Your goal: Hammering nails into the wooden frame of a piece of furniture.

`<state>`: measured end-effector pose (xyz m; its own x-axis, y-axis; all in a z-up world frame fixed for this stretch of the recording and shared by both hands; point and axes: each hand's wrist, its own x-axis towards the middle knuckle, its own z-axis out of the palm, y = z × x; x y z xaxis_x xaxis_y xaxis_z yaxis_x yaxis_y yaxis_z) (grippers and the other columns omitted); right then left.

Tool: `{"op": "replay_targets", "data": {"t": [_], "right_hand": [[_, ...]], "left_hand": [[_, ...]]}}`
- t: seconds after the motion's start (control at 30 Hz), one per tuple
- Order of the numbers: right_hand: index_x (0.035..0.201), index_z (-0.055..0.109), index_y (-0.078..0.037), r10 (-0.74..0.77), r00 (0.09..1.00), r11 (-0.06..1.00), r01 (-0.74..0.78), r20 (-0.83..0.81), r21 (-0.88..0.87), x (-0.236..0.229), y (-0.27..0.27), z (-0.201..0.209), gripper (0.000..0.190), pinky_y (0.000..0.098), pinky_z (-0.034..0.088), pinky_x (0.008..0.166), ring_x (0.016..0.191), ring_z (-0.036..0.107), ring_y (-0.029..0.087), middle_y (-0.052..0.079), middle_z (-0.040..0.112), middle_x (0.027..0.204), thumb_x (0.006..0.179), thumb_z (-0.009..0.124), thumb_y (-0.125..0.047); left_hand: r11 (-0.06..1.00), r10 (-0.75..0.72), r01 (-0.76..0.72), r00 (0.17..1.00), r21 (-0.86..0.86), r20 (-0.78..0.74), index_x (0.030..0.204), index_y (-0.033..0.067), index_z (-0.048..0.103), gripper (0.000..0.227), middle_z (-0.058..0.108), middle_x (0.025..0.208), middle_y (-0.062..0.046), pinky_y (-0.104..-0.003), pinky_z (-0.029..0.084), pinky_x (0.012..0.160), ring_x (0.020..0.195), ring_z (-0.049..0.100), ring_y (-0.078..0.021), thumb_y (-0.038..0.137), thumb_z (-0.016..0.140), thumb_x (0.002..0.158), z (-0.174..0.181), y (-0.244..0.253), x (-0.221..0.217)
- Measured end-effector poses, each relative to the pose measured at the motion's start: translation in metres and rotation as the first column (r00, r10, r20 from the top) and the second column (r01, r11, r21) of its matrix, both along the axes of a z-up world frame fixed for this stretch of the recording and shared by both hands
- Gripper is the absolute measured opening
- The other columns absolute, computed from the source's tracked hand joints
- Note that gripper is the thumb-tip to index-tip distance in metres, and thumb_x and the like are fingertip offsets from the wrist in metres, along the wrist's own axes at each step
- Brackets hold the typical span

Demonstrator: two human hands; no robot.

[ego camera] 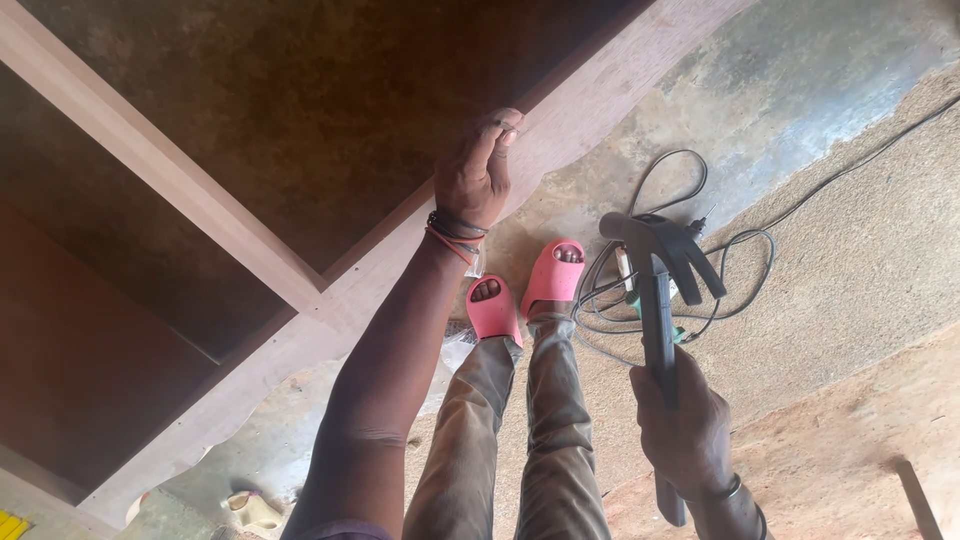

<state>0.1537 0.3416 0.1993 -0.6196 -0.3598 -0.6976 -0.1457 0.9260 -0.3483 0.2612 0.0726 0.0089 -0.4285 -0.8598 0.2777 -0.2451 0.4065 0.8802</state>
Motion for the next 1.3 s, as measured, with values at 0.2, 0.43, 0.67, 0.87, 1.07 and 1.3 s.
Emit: {"op": "replay_targets", "data": {"t": [0.2, 0.43, 0.67, 0.87, 1.07, 1.3], "right_hand": [[0.12, 0.064, -0.008, 0.186, 0.974, 0.965, -0.206, -0.131, -0.164, -0.008, -0.011, -0.002, 0.033, 0.0372, 0.053, 0.054, 0.058, 0.071, 0.024, 0.01, 0.067, 0.068, 0.092, 0.072, -0.023], [0.129, 0.061, -0.004, 0.377, 0.847, 0.794, -0.505, -0.375, -0.34, -0.019, -0.071, 0.03, 0.041, 0.0409, 0.056, 0.061, 0.078, 0.075, 0.034, 0.017, 0.072, 0.088, 0.093, 0.074, -0.02], [0.13, 0.059, -0.004, 0.459, 0.776, 0.694, -0.617, -0.432, -0.371, -0.021, -0.104, 0.051, 0.042, 0.0396, 0.056, 0.059, 0.076, 0.074, 0.032, 0.015, 0.073, 0.09, 0.094, 0.074, -0.019], [0.129, 0.059, -0.002, 0.525, 0.696, 0.605, -0.71, -0.49, -0.36, -0.021, -0.109, 0.038, 0.036, 0.0388, 0.055, 0.055, 0.069, 0.074, 0.029, 0.013, 0.073, 0.088, 0.097, 0.071, -0.015], [0.126, 0.059, -0.001, 0.443, 0.744, 0.657, -0.649, -0.5, -0.384, -0.024, -0.1, 0.061, 0.036, 0.0381, 0.055, 0.057, 0.07, 0.073, 0.031, 0.013, 0.07, 0.085, 0.096, 0.071, -0.017], [0.118, 0.058, -0.005, 0.185, 0.844, 0.497, -0.522, -0.503, -0.693, -0.015, -0.079, 0.06, 0.025, 0.0304, 0.057, 0.064, 0.069, 0.069, 0.024, 0.006, 0.069, 0.089, 0.101, 0.063, -0.024]], "left_hand": [[0.999, 0.012, -0.01, 0.999, -0.044, 0.052, 0.113, 0.0095, 0.064, 0.011, 0.073, 0.114, -0.003, -0.031, 0.062, 0.087, 0.104, 0.074, -0.0229, 0.002, 0.064, 0.105, 0.002, 0.0, -0.001], [0.994, 0.026, -0.018, 0.997, -0.109, 0.074, 0.111, 0.011, 0.064, 0.01, 0.074, 0.113, -0.003, -0.033, 0.061, 0.085, 0.102, 0.074, -0.024, 0.005, 0.065, 0.103, -0.006, 0.001, -0.002], [0.985, 0.017, 0.004, 0.993, -0.175, 0.114, 0.111, 0.01, 0.067, 0.017, 0.071, 0.101, -0.007, -0.037, 0.06, 0.077, 0.091, 0.072, -0.0272, 0.002, 0.067, 0.096, 0.005, -0.001, -0.001], [0.981, 0.022, 0.003, 0.992, -0.196, 0.121, 0.104, 0.0089, 0.066, 0.016, 0.068, 0.091, -0.008, -0.038, 0.058, 0.072, 0.085, 0.07, -0.0295, 0.0, 0.069, 0.091, -0.008, 0.001, -0.001], [0.979, -0.002, 0.016, 0.998, -0.205, 0.068, 0.112, 0.0099, 0.068, 0.02, 0.073, 0.1, -0.006, -0.037, 0.059, 0.078, 0.092, 0.072, -0.0266, 0.0, 0.068, 0.095, 0.007, -0.001, -0.002], [0.981, -0.002, 0.016, 0.997, -0.191, 0.075, 0.111, 0.0102, 0.069, 0.02, 0.075, 0.102, -0.005, -0.036, 0.059, 0.079, 0.093, 0.073, -0.0257, 0.0, 0.065, 0.095, 0.01, -0.003, -0.002]]}}
